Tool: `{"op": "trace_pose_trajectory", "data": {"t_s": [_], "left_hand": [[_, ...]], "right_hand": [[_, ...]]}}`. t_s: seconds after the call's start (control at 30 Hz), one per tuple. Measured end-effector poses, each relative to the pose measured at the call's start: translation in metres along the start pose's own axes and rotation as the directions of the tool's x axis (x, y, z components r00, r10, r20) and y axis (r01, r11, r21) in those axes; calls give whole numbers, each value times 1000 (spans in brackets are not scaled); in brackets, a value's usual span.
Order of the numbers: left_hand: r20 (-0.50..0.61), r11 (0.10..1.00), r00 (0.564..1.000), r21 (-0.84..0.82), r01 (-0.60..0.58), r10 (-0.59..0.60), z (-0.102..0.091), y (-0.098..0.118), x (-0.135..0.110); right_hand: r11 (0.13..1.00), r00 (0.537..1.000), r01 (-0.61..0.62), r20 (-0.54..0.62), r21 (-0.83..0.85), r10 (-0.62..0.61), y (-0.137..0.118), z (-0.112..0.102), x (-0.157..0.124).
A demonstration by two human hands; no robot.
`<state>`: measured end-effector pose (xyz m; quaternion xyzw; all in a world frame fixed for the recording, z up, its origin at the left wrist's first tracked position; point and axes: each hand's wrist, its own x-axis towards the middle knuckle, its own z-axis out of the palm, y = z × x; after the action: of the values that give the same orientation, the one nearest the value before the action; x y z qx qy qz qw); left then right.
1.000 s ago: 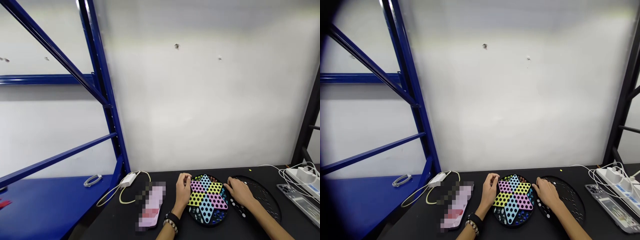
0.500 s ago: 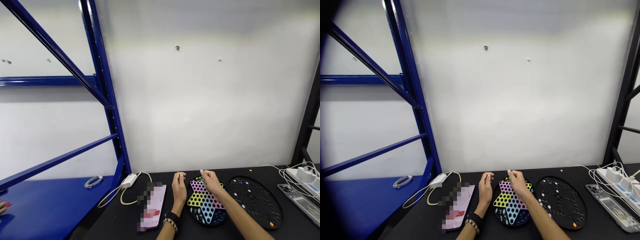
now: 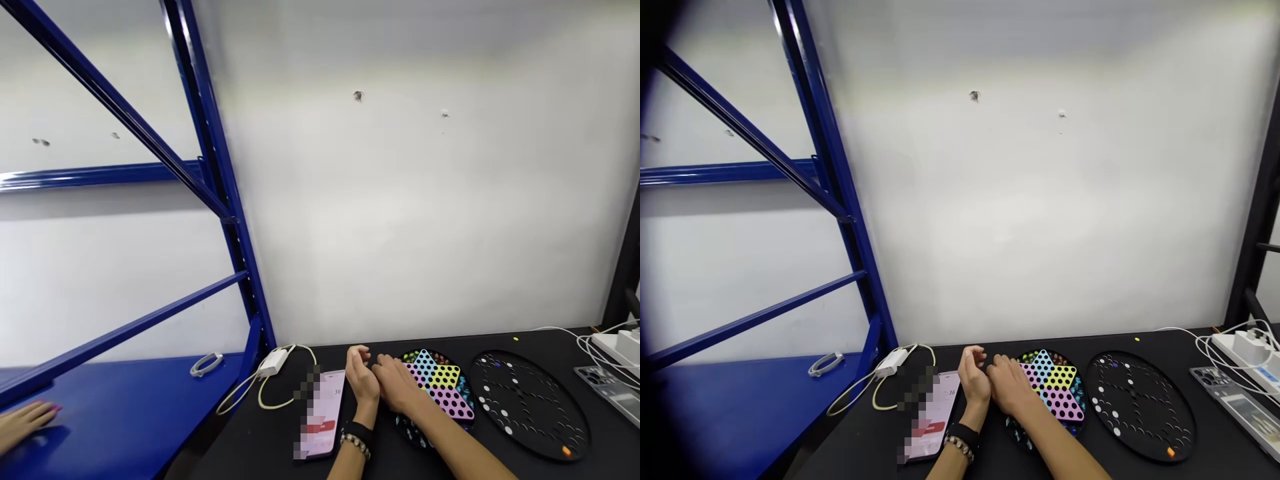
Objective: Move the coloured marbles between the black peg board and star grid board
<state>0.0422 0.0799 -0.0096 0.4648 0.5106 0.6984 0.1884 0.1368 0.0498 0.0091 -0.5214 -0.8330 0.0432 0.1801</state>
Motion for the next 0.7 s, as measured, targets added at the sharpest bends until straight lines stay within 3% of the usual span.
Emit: {"op": "trace_pose_trajectory", "data": {"t_s": [0.2,0.27,0.37,0.47,0.6,0.7], "left_hand": [[72,1000,997,14,-26,25,0,3,-2],[105,999,994,22,-34,31,0,4,-2],[181,998,983,45,-50,41,1,6,-3],[280,994,959,91,-65,37,3,6,-6],[402,983,916,169,-68,-5,5,5,-11],[475,972,878,224,-66,-50,6,4,-14]], "right_hand": [[997,998,64,-15,-37,-65,5,-9,-18],[998,997,63,-41,21,-62,10,-14,-28],[978,988,-7,-147,207,39,26,-33,-47],[929,953,-123,-218,349,209,55,-61,-73],[895,888,-252,-280,368,365,111,-96,-127],[846,841,-446,-188,291,508,153,-112,-179]]}}
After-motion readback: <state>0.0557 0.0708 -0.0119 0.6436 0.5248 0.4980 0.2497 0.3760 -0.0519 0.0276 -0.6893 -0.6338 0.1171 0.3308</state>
